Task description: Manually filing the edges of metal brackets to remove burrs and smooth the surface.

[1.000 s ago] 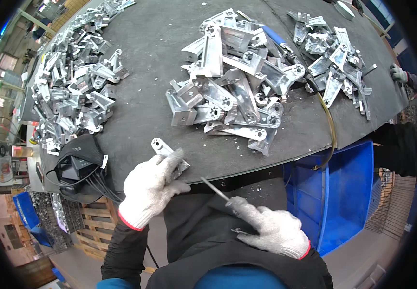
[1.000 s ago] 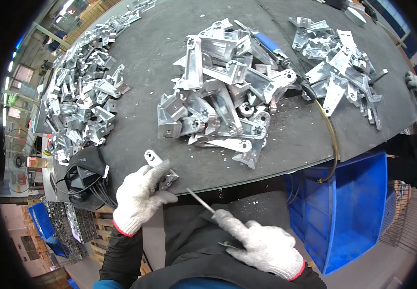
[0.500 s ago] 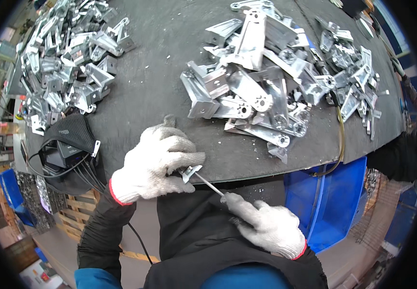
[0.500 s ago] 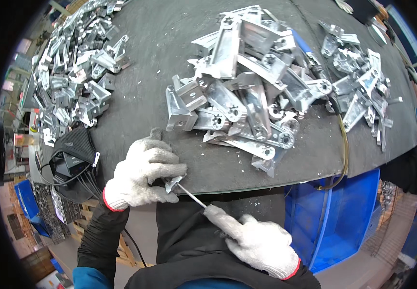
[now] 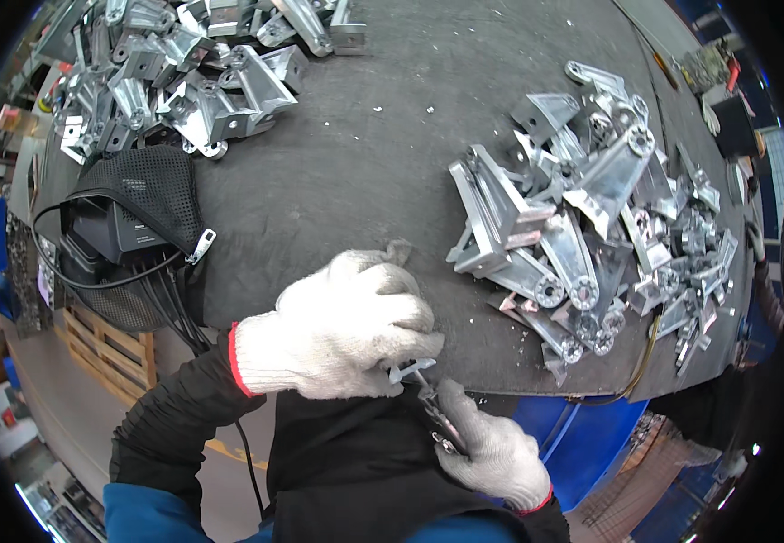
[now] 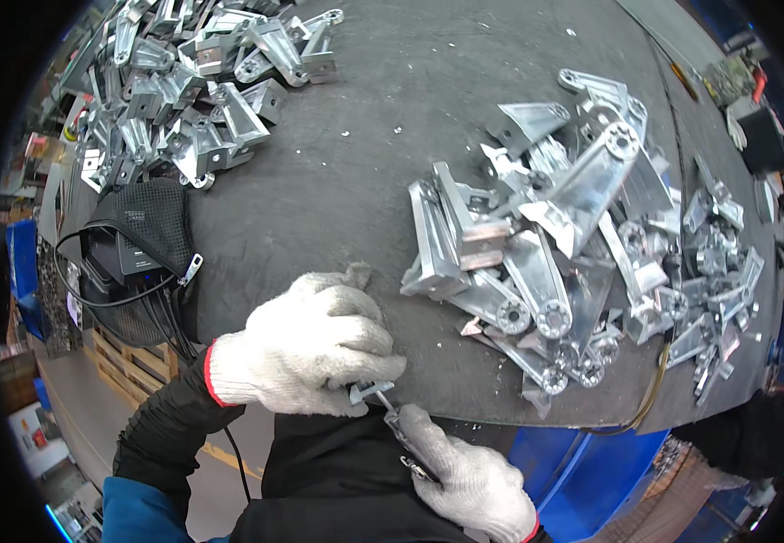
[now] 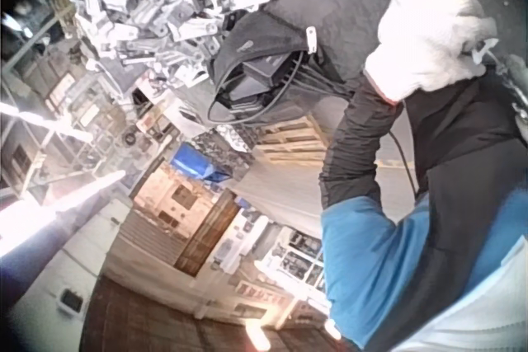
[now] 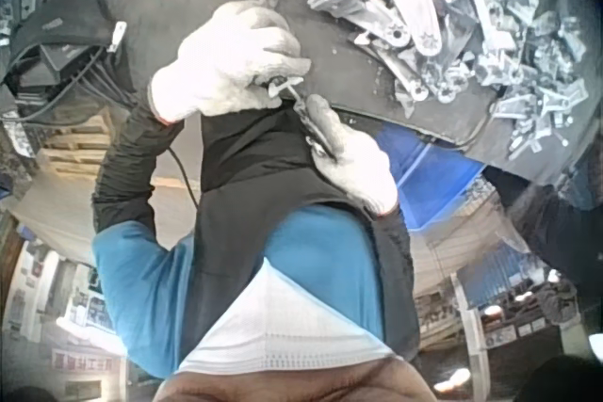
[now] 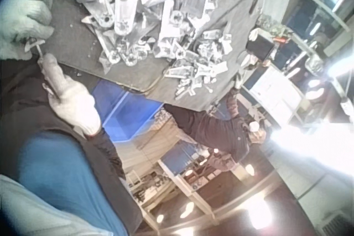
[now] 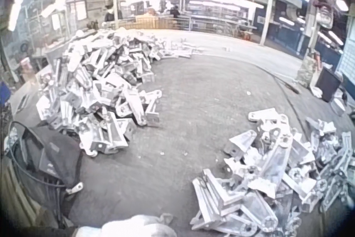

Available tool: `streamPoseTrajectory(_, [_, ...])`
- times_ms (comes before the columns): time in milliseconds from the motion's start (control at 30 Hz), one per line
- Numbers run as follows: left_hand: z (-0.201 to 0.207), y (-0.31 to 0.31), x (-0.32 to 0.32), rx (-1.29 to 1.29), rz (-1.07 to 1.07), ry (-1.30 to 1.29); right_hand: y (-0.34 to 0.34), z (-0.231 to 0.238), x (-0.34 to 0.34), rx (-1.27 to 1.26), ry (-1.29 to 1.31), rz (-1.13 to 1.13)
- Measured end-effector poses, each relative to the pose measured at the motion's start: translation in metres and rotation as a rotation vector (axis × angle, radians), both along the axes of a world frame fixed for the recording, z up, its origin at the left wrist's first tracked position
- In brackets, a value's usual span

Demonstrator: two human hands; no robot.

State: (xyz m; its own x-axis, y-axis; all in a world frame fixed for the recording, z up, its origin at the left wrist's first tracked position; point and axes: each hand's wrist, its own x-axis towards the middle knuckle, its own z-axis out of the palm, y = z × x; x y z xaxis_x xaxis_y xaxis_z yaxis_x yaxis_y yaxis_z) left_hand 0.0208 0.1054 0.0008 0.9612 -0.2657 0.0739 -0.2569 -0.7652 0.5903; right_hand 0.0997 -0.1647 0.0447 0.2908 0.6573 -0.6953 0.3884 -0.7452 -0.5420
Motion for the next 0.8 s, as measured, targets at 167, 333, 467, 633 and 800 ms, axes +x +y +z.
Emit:
streamPoseTrajectory(167, [-0.006,0.001,0.001,0.036,-0.069,-0.004,-0.018,-0.014,0.002,0.063,0.161,-0.048])
streamPoseTrajectory(333, [-0.007,-0.001,0.002,0.056,-0.045,-0.069,0.003,-0.013,0.010,-0.329,0.103,0.069])
streamPoseTrajectory(467, [-0.011,-0.001,0.003,0.055,-0.027,-0.090,0.001,-0.017,0.010,-0.297,0.176,-0.066])
streamPoseTrajectory(633, [-0.018,0.000,0.007,-0.031,-0.040,-0.110,-0.033,-0.033,0.017,-0.065,0.250,-0.013])
streamPoseTrajectory(800, [-0.012,0.000,0.006,-0.056,-0.056,-0.119,-0.028,-0.026,0.007,-0.319,0.384,-0.175])
